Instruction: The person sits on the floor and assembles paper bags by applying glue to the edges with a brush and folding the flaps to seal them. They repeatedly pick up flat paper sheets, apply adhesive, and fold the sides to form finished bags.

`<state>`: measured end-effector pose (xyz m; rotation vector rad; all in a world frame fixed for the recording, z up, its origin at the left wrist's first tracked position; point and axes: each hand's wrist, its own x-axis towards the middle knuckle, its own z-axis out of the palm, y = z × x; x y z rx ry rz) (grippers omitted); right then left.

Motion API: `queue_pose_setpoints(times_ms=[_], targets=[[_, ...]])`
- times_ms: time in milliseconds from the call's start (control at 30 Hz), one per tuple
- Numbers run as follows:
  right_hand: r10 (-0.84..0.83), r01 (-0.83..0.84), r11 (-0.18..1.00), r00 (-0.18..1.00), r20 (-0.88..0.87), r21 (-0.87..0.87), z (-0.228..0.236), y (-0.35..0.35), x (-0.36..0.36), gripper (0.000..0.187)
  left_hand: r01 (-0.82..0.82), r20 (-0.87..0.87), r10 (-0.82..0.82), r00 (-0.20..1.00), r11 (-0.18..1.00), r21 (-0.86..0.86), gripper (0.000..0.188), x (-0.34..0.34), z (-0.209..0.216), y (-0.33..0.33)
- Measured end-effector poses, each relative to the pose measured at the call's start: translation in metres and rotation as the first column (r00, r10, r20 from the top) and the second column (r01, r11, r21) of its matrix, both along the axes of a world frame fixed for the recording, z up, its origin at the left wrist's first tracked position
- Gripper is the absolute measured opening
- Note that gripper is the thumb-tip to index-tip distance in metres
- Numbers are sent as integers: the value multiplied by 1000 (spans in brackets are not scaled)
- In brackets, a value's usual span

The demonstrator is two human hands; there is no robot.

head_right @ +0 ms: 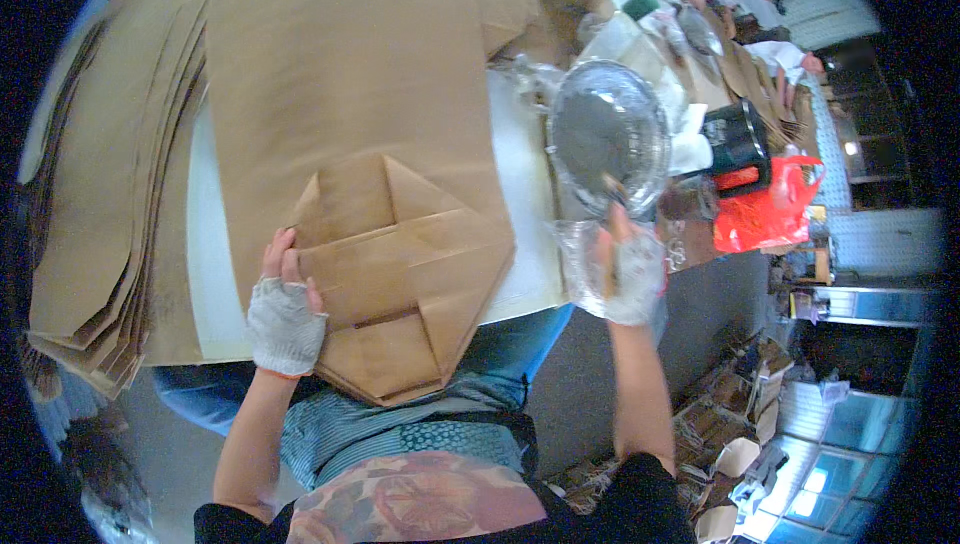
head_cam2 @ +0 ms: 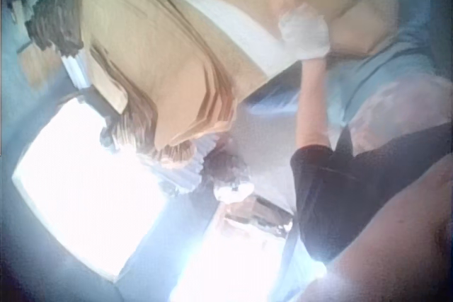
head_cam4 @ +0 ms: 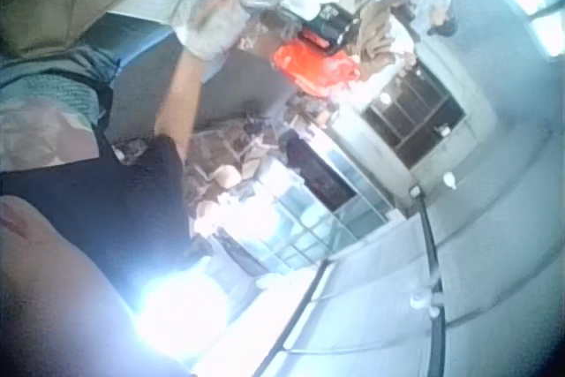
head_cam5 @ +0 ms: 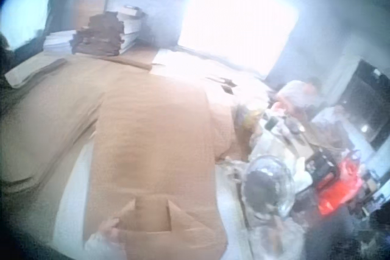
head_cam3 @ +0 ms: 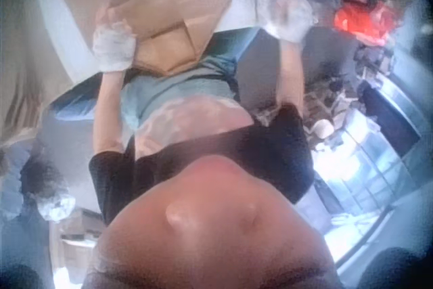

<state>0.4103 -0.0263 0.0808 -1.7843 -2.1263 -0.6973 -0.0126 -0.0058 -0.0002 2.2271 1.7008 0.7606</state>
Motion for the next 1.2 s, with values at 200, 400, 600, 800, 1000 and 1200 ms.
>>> queue_pose_setpoints(times_ms=[200, 400, 600, 800, 1000, 1200], targets=[[35, -35, 983, 999, -5, -179, 17, -11, -28, 41, -32, 197, 49, 979, 995, -90, 52, -10, 6, 13], [-4, -409, 770, 765, -644, -490, -37, 83, -115, 30, -6, 127, 32, 991, 980, -197, 51, -26, 9, 56], [248, -406, 727, 907, -340, -554, -54, 114, -118, 22, -99, -203, 55, 978, 972, -212, 33, -15, 20, 44], [335, -411, 783, 911, -239, -468, -54, 43, -110, 50, 51, -234, -64, 970, 997, -61, 49, -11, 17, -11], [468, -501, 670, 858, -211, -548, -42, 33, -105, 72, 407, -346, -419, 839, 907, -111, 60, -17, 39, -18], [674, -637, 538, 718, -172, -552, -12, 28, -107, 59, 433, -122, -462, 879, 878, -205, 52, -18, 35, -29]])
